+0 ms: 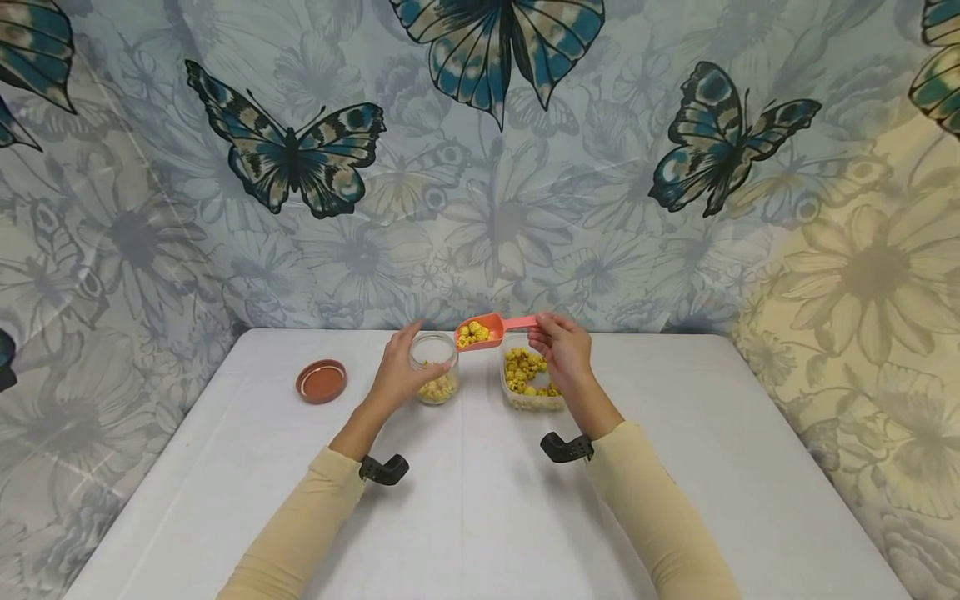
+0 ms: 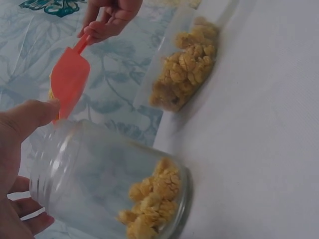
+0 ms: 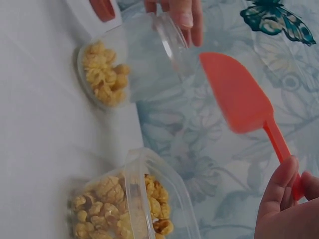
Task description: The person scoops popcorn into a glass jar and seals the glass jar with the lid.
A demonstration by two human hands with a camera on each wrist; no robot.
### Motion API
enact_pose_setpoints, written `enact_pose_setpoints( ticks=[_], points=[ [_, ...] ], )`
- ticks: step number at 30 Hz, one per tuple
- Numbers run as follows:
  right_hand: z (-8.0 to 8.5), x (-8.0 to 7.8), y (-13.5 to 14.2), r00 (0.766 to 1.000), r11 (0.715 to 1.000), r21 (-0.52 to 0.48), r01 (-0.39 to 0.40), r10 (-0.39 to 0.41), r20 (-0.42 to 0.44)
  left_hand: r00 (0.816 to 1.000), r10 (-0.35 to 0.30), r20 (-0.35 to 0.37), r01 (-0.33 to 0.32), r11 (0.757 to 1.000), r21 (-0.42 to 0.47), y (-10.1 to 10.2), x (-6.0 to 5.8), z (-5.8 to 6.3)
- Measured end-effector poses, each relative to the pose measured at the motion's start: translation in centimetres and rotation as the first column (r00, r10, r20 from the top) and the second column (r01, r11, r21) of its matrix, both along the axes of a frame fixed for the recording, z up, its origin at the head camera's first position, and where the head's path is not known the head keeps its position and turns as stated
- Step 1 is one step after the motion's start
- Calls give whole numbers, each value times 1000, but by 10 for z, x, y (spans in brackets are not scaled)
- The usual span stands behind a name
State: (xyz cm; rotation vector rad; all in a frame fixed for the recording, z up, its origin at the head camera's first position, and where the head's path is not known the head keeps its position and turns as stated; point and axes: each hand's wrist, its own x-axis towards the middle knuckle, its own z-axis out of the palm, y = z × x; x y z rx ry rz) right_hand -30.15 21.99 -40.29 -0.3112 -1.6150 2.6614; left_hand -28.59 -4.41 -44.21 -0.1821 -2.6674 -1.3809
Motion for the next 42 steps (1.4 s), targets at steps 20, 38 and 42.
enact_pose_setpoints(
  ticks=[20, 38, 42],
  points=[
    [-2, -3, -7, 1000, 1000, 21, 21, -21, -2, 997, 18, 80, -21, 999, 39, -4, -6, -21],
    [5, -3, -12, 999, 997, 69, 39, -37, -29, 996, 30, 86, -38, 995, 95, -4, -6, -24],
    [8, -1, -14, 998, 995, 91, 30, -25, -52, 996, 31, 84, -38, 996, 84, -5, -4, -25]
  ],
)
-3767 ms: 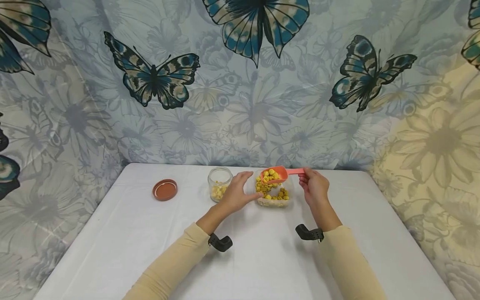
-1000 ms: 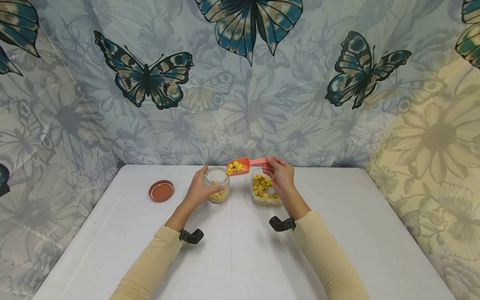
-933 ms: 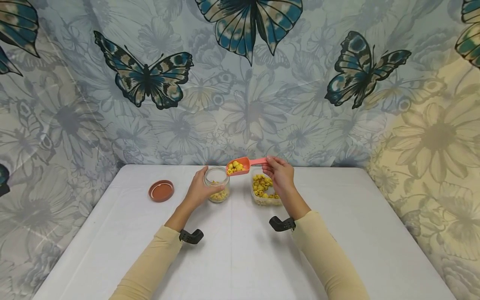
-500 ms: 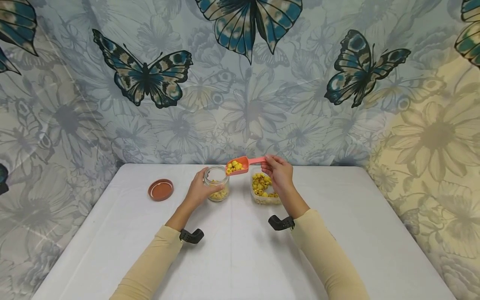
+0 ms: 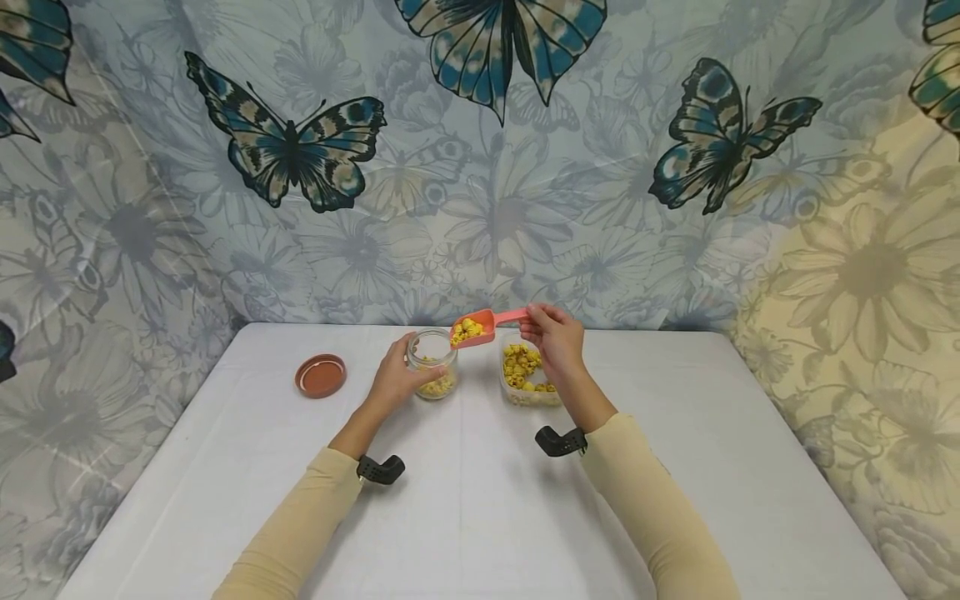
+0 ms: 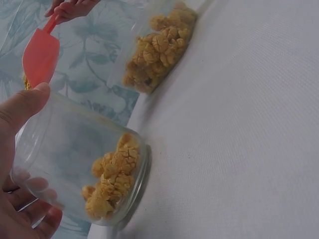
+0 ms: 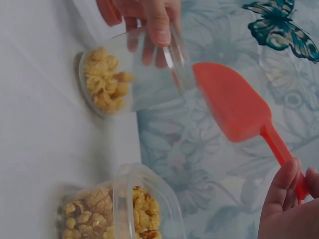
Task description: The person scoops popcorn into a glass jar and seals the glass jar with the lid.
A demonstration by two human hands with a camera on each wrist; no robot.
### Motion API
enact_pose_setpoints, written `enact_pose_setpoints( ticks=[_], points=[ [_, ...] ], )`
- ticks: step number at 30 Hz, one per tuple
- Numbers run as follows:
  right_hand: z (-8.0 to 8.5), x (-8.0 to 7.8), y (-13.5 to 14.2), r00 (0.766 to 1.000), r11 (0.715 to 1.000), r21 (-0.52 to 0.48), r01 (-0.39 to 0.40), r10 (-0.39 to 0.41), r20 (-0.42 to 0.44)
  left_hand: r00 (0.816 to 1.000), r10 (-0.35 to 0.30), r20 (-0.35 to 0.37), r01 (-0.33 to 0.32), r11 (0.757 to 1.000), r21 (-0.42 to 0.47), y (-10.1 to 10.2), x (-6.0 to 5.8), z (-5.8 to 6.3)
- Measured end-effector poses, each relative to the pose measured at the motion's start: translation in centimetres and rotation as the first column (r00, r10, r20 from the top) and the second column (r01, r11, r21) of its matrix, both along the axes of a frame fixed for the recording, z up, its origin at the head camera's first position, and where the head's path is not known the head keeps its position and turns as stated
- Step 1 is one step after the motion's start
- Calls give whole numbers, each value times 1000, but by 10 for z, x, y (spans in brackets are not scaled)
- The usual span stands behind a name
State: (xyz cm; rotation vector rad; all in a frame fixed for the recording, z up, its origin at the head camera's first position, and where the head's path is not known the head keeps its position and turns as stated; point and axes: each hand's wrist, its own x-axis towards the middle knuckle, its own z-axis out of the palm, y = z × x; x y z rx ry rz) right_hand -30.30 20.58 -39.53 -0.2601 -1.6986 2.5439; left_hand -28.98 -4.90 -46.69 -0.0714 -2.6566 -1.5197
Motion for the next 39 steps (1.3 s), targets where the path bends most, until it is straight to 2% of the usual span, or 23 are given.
enact_pose_setpoints(
  ticks=[10, 14, 21, 28, 33, 39],
  points=[
    [9, -1, -10, 997, 997, 77, 0, 6, -81, 1000, -2, -31, 2, 1000, 2, -1, -1, -5],
    [15, -3, -17, 993, 995, 99, -4, 16, -121, 1000, -3, -18, 2, 1000, -6, -2, -1, -4],
    [24, -6, -27, 976, 987, 159, 9, 26, -215, 1000, -10, 0, 10, 1000, 6, -1, -2, -3],
    [24, -10, -34, 961, 983, 185, 20, 32, -273, 1000, -13, 6, 13, 1000, 19, 0, -2, -4],
    [23, -10, -36, 950, 958, 284, 47, 45, -310, 1000, -10, 4, 10, 1000, 21, 0, -1, -5],
    [28, -12, -38, 925, 911, 403, 85, 78, -372, 1000, -17, -5, 18, 999, 31, 0, -1, -4]
  ],
)
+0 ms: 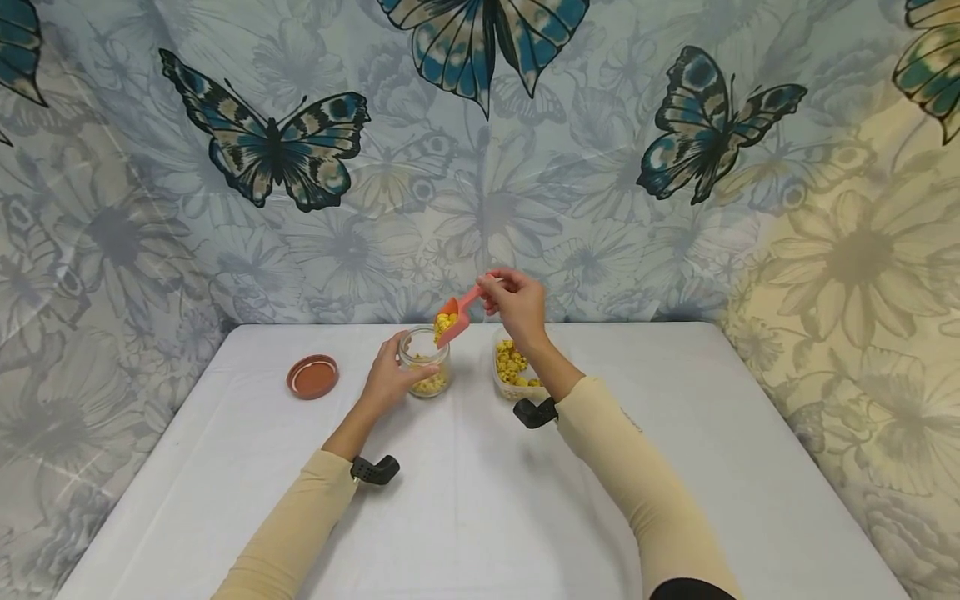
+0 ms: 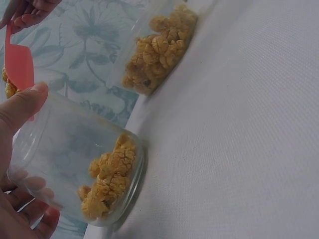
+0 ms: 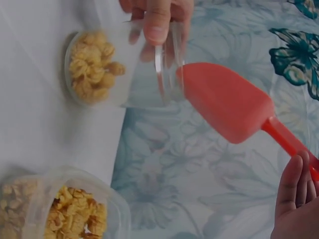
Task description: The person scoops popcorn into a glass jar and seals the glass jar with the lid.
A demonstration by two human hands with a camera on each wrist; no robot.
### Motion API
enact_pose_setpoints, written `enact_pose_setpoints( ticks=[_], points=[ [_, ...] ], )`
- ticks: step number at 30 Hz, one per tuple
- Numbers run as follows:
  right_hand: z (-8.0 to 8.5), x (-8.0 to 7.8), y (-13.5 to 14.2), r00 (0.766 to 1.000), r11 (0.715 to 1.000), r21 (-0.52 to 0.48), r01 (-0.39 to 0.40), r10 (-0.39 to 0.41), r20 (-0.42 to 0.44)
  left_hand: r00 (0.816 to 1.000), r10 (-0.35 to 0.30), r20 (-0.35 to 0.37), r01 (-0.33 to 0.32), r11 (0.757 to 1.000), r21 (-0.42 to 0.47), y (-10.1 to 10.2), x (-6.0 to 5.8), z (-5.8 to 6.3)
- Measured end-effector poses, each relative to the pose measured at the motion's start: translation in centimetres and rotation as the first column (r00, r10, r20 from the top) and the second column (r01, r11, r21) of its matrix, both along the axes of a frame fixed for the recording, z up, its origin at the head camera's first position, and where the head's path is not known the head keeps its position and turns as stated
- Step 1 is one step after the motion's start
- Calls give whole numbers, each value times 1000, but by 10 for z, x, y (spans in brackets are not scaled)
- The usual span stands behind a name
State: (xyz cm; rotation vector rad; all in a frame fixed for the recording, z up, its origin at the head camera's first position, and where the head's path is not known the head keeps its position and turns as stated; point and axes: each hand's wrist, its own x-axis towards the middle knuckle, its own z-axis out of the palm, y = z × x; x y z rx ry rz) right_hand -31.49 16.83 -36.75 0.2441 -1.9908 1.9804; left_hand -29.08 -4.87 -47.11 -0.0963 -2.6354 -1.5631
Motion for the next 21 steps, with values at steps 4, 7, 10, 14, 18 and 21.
enact_pose_setpoints(
  ticks=[4, 7, 10, 14, 18, 21],
  points=[
    [6, -2, -3, 999, 998, 55, -29, 31, -28, 1000, -2, -17, 2, 1000, 10, 0, 0, 1],
    [9, -3, -5, 998, 997, 61, -49, 51, -42, 1000, -5, -19, 5, 1000, 17, 0, 0, 1],
    [11, -2, -6, 996, 996, 66, -60, 64, -64, 1000, -11, -19, 11, 1000, 18, 0, 0, 0],
    [16, 4, -7, 994, 995, 70, -70, 75, -74, 1000, -13, -22, 13, 1000, 26, 0, -1, -1],
    [23, 15, -7, 995, 995, 56, -79, 82, -57, 999, -16, -30, 17, 999, 34, 0, 0, -1],
    [23, 19, -3, 997, 997, 53, -64, 66, -36, 999, -18, -31, 19, 999, 30, 0, 0, -1]
  ],
)
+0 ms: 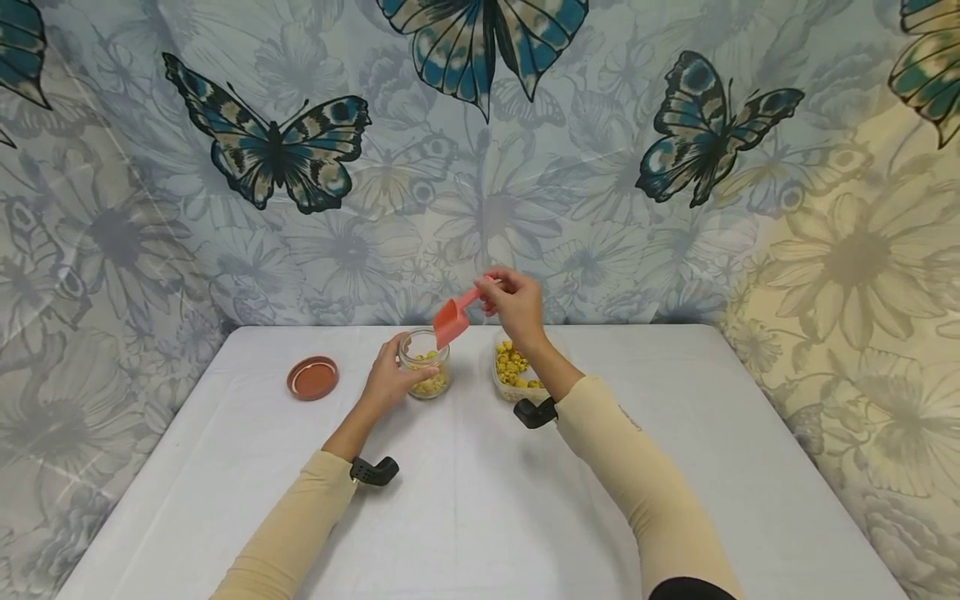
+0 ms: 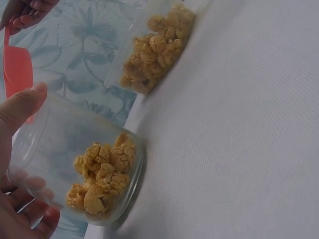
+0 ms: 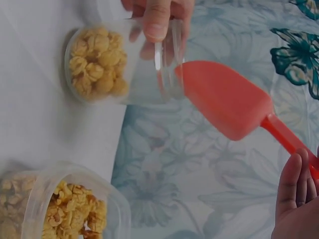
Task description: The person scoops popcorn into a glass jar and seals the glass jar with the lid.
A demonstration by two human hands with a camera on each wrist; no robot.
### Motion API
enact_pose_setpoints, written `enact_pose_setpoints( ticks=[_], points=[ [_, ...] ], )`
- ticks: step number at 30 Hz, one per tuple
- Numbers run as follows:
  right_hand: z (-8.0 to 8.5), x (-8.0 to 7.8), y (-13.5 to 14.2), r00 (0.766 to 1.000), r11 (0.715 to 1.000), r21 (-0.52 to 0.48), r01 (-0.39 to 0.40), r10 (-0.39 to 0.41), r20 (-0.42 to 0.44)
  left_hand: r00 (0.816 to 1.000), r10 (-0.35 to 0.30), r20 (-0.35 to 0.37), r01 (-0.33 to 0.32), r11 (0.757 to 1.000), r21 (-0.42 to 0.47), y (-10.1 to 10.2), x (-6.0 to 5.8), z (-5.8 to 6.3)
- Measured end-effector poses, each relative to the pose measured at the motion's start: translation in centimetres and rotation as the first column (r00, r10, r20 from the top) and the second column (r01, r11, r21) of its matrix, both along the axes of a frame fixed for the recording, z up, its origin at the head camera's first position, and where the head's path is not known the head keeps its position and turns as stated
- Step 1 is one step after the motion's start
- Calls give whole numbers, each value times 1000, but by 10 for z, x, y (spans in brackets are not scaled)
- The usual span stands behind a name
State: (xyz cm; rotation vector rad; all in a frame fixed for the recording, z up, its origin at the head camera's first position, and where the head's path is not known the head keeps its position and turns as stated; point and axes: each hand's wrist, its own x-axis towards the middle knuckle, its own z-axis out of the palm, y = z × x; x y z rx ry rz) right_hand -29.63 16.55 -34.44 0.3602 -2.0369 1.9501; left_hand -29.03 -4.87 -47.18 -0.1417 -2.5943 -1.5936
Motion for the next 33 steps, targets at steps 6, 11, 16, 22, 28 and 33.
enact_pose_setpoints(
  ticks=[6, 11, 16, 22, 28, 33],
  points=[
    [-5, 0, 7, 998, 999, -13, 37, -36, 52, 1000, 12, 26, -11, 1000, -24, -2, 1, 2],
    [-15, -8, 13, 994, 997, -49, 56, -51, 97, 999, 13, 41, -12, 1000, -23, -2, 0, 3],
    [-27, -17, 20, 990, 994, -81, 73, -62, 129, 999, 11, 40, -10, 1000, -17, -2, 1, 3],
    [-31, -14, 22, 988, 994, -68, 83, -73, 136, 998, 15, 53, -14, 1000, -9, -2, 1, 2],
    [-34, -12, 23, 985, 990, -108, 87, -69, 158, 998, 6, 63, -8, 1000, 22, -4, 1, -1],
    [-36, -13, 25, 982, 982, -171, 74, -42, 183, 999, -8, 46, 7, 999, 31, -4, -1, 0]
  ],
)
